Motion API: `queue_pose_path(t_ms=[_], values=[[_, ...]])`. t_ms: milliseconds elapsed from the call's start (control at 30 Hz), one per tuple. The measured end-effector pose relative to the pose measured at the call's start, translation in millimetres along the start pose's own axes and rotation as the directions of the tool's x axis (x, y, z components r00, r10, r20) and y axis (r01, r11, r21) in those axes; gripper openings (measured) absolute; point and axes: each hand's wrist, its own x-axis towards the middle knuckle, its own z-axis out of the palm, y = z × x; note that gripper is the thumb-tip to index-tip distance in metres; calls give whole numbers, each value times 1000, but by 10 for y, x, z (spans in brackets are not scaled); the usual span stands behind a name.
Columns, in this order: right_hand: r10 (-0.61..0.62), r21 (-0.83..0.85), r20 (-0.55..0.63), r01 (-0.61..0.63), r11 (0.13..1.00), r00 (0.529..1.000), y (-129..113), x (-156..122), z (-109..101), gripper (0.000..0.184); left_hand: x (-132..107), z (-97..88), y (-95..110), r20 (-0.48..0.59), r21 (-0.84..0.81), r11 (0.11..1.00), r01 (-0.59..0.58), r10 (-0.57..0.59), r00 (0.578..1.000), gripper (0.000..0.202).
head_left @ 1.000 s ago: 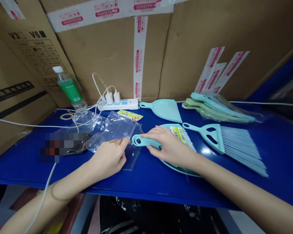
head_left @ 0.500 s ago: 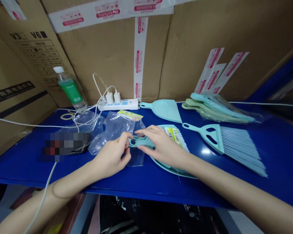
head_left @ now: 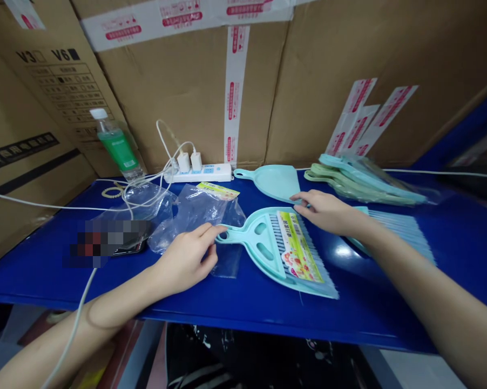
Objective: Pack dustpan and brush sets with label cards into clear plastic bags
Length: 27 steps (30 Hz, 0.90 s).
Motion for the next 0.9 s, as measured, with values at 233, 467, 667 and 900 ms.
queue_pose_path(t_ms=[233,467,667,900], values=[[-22,154,-134,43,987,991,14,33,57,18,-16,10,-20,20,69,997,-22,21,1000,37],[-80,234,-51,89,968,996,-68,33,7,21,-10,3,-11,9,48,999,-25,24,1000,36],[-85,317,-47,96,943,995,-155,14,-15,20,-13,-4,-10,-2,-9,1000,10,-10,1000,39],[-74,341,-90,101,935,993,-201,-3,-33,20,-20,5,-27,8,-20,999,43,-42,999,42]])
